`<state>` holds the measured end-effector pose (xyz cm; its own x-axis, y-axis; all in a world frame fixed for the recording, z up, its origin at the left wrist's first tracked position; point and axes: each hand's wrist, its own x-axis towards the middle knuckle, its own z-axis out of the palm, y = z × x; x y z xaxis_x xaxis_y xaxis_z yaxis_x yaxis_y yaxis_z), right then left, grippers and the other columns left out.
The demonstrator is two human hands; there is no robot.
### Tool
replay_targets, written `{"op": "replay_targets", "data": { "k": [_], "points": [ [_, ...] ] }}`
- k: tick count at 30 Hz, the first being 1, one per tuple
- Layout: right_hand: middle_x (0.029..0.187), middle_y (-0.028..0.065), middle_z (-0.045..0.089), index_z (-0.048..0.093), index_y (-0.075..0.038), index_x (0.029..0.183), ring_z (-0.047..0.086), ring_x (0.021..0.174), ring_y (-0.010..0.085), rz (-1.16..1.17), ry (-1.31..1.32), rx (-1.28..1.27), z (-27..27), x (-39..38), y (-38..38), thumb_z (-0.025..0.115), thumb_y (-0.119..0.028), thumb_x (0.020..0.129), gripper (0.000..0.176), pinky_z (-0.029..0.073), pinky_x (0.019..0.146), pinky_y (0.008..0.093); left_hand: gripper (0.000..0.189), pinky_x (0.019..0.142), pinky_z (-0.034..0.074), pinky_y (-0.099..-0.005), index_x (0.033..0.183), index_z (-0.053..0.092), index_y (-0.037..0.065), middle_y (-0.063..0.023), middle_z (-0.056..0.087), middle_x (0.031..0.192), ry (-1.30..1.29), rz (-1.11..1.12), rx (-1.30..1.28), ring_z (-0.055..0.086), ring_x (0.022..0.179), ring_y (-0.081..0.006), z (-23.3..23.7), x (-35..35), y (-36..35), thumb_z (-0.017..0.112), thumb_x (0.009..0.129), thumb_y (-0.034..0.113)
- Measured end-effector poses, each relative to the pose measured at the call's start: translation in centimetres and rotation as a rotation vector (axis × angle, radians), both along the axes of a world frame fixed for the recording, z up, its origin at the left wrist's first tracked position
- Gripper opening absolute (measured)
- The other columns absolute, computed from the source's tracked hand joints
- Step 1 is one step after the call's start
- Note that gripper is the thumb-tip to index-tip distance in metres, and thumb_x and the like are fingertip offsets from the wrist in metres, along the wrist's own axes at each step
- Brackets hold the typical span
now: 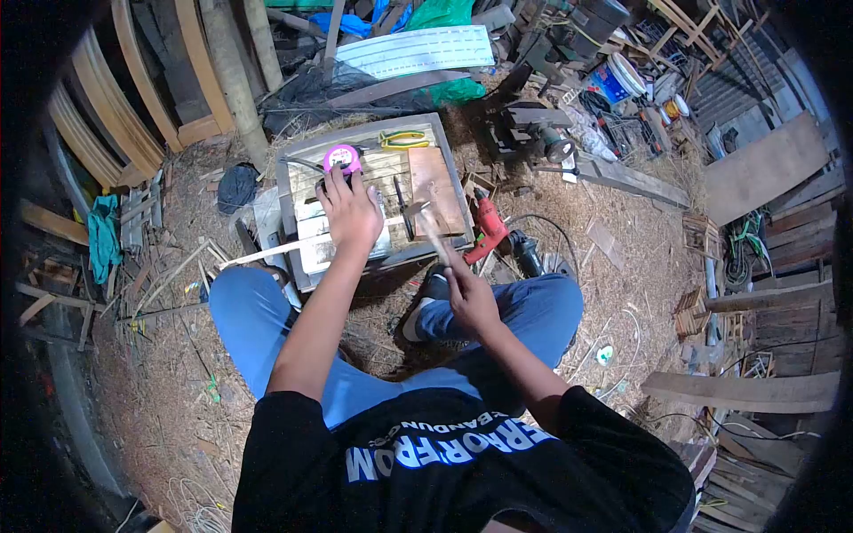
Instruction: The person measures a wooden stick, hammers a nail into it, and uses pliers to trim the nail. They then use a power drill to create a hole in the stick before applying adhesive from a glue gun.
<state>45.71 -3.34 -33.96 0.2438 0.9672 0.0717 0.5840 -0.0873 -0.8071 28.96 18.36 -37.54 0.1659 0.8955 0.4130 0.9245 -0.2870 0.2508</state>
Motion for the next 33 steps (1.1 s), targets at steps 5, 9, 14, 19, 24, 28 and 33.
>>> {"op": "replay_targets", "data": {
  "k": [5, 9, 14, 19, 24, 28, 33],
  "points": [
    [0.109, 0.0316, 0.07, 0.047, -0.022, 0.16, 0.072, 0.095, 0.0477, -0.028, -0.024, -0.112, -1.1, 0.2, -0.3, 0.057, -0.017, 0.108, 0.053, 0.057, 0.08, 0.0461, 0.054, 0.127, 0.015, -0.0633, 0.149, 0.051, 0.001, -0.028, 0.037, 0.16, -0.011, -0.003, -0.009, 0.028, 0.153, -0.0442, 0.0, 0.0, -0.2, 0.052, 0.104, 0.031],
    [0.108, 0.0303, 0.071, 0.046, -0.021, 0.16, 0.072, 0.095, 0.048, -0.026, 0.005, 0.128, -1.5, 0.1, -0.4, 0.057, -0.018, 0.108, 0.053, 0.057, 0.08, 0.048, 0.054, 0.128, 0.015, -0.0624, 0.149, 0.051, 0.002, -0.0279, 0.036, 0.161, 0.007, 0.02, -0.038, 0.027, 0.155, -0.0433, 0.1, -0.1, 0.1, 0.052, 0.105, 0.032],
    [0.123, 0.0283, 0.07, 0.045, -0.018, 0.161, 0.071, 0.102, 0.0475, 0.017, -0.145, -0.316, -0.6, -0.3, -0.4, 0.058, -0.01, 0.105, 0.058, 0.057, 0.085, 0.051, 0.055, 0.128, 0.015, -0.0621, 0.15, 0.05, 0.002, -0.0282, 0.037, 0.161, 0.023, 0.009, 0.009, 0.028, 0.154, -0.0435, -0.6, 0.0, 0.1, 0.053, 0.105, 0.033],
    [0.115, 0.0267, 0.072, 0.044, -0.02, 0.161, 0.07, 0.093, 0.0491, 0.017, -0.112, 0.273, -3.8, 0.1, -0.1, 0.06, -0.01, 0.103, 0.061, 0.056, 0.08, 0.0546, 0.054, 0.127, 0.017, -0.0624, 0.148, 0.051, 0.0, -0.0282, 0.039, 0.158, 0.011, 0.005, 0.017, 0.03, 0.152, -0.0442, 0.2, -0.1, -0.1, 0.054, 0.104, 0.032],
    [0.108, 0.026, 0.072, 0.043, -0.021, 0.162, 0.07, 0.088, 0.0479, -0.014, -0.089, -0.035, -3.2, 0.2, -0.6, 0.06, -0.012, 0.104, 0.061, 0.057, 0.077, 0.0527, 0.055, 0.126, 0.017, -0.0623, 0.149, 0.049, 0.001, -0.0276, 0.037, 0.16, 0.024, 0.014, -0.01, 0.029, 0.152, -0.0437, 0.1, 0.1, 0.0, 0.054, 0.103, 0.032],
    [0.124, 0.0272, 0.067, 0.046, -0.017, 0.159, 0.068, 0.109, 0.0462, -0.022, -0.016, 0.237, -2.9, -0.3, -0.5, 0.057, -0.013, 0.107, 0.054, 0.056, 0.09, 0.0475, 0.055, 0.126, 0.016, -0.062, 0.149, 0.05, 0.001, -0.0274, 0.037, 0.16, 0.035, 0.01, 0.003, 0.029, 0.153, -0.0434, 0.0, 0.0, -0.1, 0.051, 0.104, 0.032],
    [0.106, 0.0302, 0.071, 0.043, -0.026, 0.161, 0.071, 0.091, 0.0481, 0.012, -0.066, 0.012, -3.9, -0.1, -0.4, 0.058, -0.017, 0.107, 0.057, 0.057, 0.078, 0.0508, 0.055, 0.126, 0.017, -0.0623, 0.148, 0.051, 0.0, -0.0279, 0.038, 0.16, 0.033, 0.008, 0.017, 0.029, 0.153, -0.0439, 0.2, 0.1, 0.1, 0.052, 0.104, 0.033]
  ]
}}
